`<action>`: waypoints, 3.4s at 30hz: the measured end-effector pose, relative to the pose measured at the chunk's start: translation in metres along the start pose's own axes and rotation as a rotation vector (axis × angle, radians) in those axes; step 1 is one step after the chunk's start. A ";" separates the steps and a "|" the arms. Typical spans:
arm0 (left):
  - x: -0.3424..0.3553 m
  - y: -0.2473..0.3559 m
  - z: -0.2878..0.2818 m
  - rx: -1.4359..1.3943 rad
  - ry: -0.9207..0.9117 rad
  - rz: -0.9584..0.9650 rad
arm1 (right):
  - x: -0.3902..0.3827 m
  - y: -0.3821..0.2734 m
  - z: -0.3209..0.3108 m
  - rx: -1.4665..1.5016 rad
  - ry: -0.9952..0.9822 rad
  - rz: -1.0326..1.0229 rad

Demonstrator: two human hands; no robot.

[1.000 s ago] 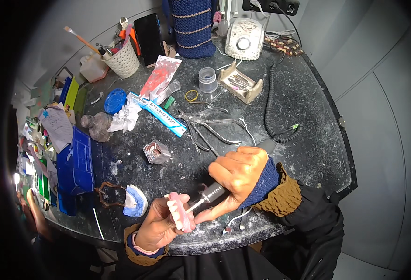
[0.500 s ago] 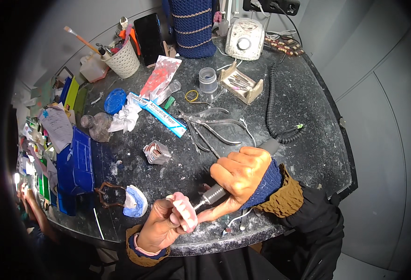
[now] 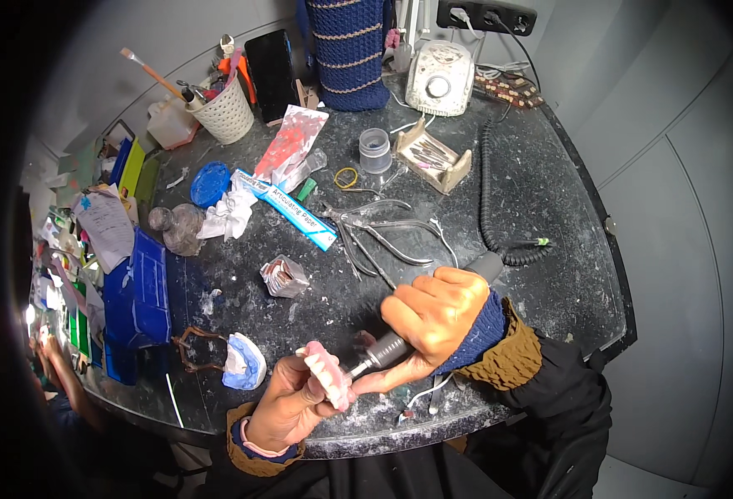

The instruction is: The person grinds and shapes a denture prosthesis using an electric rotary hand tool, adjusts the speed dial on the control box, and holds and turns the prosthesis with both hands.

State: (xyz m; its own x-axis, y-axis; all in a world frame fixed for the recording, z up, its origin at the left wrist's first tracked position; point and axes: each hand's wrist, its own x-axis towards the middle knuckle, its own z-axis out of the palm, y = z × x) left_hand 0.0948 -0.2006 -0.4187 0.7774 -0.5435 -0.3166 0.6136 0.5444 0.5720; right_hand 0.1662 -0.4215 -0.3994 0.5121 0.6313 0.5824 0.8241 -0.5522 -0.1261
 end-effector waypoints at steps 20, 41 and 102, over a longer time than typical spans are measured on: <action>0.000 -0.012 -0.018 -0.037 -0.142 0.137 | 0.000 0.000 -0.001 -0.092 0.016 -0.122; -0.002 -0.017 -0.023 -0.030 -0.135 0.103 | -0.008 0.006 0.004 -0.072 0.027 -0.226; -0.001 -0.006 -0.008 0.146 -0.047 0.027 | -0.008 0.002 -0.004 -0.117 -0.069 -0.213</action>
State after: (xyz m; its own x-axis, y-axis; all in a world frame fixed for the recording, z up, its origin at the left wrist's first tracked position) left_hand 0.0914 -0.1982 -0.4281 0.7841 -0.5608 -0.2660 0.5631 0.4626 0.6848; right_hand 0.1631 -0.4302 -0.4011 0.3485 0.7737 0.5291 0.8837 -0.4593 0.0896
